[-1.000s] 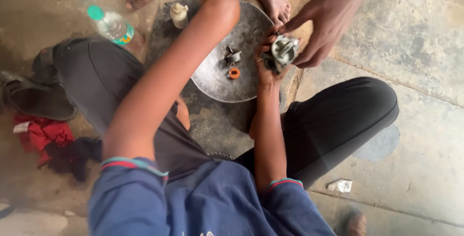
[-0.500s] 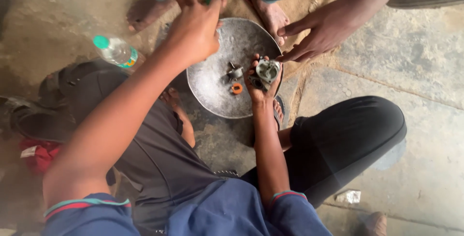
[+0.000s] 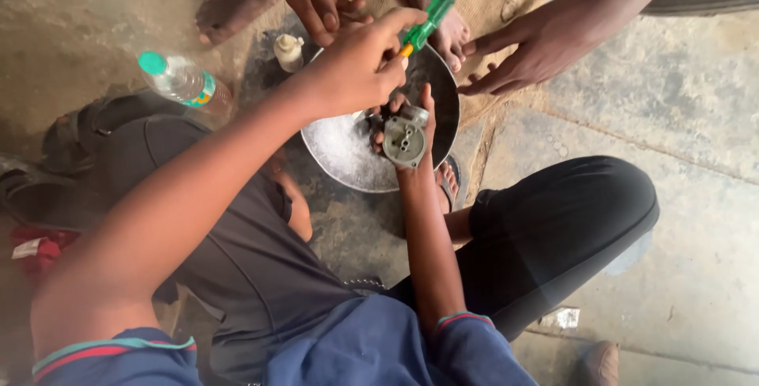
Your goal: The person disassembles a carburetor over a metal bowl using a screwdriver, then cleans the components with a brush and liquid from a squeeze bottle.
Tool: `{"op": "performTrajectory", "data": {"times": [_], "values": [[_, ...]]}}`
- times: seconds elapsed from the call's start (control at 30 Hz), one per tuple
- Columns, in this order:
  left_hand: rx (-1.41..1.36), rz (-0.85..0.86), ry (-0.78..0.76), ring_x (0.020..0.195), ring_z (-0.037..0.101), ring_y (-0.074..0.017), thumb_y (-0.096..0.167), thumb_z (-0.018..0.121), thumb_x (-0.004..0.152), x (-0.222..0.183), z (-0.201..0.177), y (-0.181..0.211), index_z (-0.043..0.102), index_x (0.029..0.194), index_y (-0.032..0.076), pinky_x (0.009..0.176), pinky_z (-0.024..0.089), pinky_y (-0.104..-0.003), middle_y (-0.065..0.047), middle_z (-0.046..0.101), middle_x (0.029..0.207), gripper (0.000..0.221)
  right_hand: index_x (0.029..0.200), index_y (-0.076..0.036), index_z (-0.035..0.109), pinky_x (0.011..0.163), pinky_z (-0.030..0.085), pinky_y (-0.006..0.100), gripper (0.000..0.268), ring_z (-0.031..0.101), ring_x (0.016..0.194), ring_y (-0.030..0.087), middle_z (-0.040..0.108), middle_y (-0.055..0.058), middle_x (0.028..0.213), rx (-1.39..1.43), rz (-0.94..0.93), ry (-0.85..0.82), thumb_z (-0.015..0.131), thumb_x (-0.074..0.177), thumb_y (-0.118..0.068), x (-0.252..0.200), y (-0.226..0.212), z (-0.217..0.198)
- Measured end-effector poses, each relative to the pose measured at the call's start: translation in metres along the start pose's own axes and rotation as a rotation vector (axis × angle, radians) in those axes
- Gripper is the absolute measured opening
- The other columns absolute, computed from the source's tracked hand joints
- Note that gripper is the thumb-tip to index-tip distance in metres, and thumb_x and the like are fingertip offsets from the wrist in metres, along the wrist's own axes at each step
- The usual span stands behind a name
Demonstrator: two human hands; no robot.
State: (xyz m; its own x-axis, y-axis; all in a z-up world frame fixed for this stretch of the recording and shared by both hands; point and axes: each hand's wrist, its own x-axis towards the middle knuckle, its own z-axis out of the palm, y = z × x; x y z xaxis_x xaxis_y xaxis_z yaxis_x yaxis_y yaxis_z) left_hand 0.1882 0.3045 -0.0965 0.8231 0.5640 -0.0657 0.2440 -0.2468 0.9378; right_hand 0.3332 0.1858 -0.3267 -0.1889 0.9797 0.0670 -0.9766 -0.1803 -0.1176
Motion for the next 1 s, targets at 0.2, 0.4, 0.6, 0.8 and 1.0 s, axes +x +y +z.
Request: {"op": "performTrajectory", "data": {"times": [0.2,0.4,0.6,0.8,1.0], "values": [[0.486,0.188,0.101,0.075,0.074,-0.0288,0.006,0.056,0.102,0.006,0.033,-0.056,0.047,0.150,0.006,0.067,0.057,-0.045,-0.018,0.073,0.097,0.050,0.116,-0.002,0.064,0.059,0.063,0.055,0.077,0.075,0.072,0.039,0.074,0.024,0.092,0.057,-0.007,0.149,0.038,0.102,-0.073,0.001,0.002,-0.002],[0.484,-0.009,0.042,0.077,0.070,-0.0368,0.013,0.061,0.094,-0.011,0.065,-0.071,0.047,0.147,0.003,0.066,0.054,-0.050,-0.020,0.071,0.092,0.055,0.122,-0.001,0.065,0.063,0.064,0.048,0.069,0.075,0.075,0.035,0.073,0.020,0.097,-0.017,-0.085,0.383,0.047,0.103,-0.065,-0.008,0.012,0.066],[-0.186,-0.183,0.389,0.066,0.071,-0.0174,0.012,0.055,0.100,-0.064,0.071,0.027,0.044,0.154,0.011,0.065,0.057,-0.037,-0.012,0.072,0.081,0.056,0.112,-0.002,0.058,0.075,0.066,0.044,0.061,0.075,0.085,0.034,0.066,0.022,0.111,0.053,-0.159,0.772,0.043,0.111,-0.062,-0.033,0.008,0.173],[0.099,-0.205,0.314,0.076,0.072,-0.0337,0.015,0.062,0.095,-0.115,0.086,0.010,0.061,0.140,0.007,0.068,0.055,-0.042,-0.022,0.070,0.085,0.046,0.114,-0.001,0.070,0.057,0.062,0.051,0.069,0.074,0.069,0.038,0.072,0.023,0.115,-0.052,-0.030,0.500,0.043,0.107,-0.064,-0.091,0.020,0.145],[0.137,-0.023,0.325,0.081,0.072,-0.0370,0.010,0.059,0.094,-0.124,0.099,0.030,0.064,0.135,0.003,0.073,0.055,-0.046,-0.021,0.074,0.098,0.042,0.118,-0.002,0.069,0.061,0.063,0.053,0.064,0.071,0.071,0.041,0.069,0.025,0.115,0.044,-0.094,0.480,0.042,0.108,-0.059,-0.105,0.022,0.151]]}}
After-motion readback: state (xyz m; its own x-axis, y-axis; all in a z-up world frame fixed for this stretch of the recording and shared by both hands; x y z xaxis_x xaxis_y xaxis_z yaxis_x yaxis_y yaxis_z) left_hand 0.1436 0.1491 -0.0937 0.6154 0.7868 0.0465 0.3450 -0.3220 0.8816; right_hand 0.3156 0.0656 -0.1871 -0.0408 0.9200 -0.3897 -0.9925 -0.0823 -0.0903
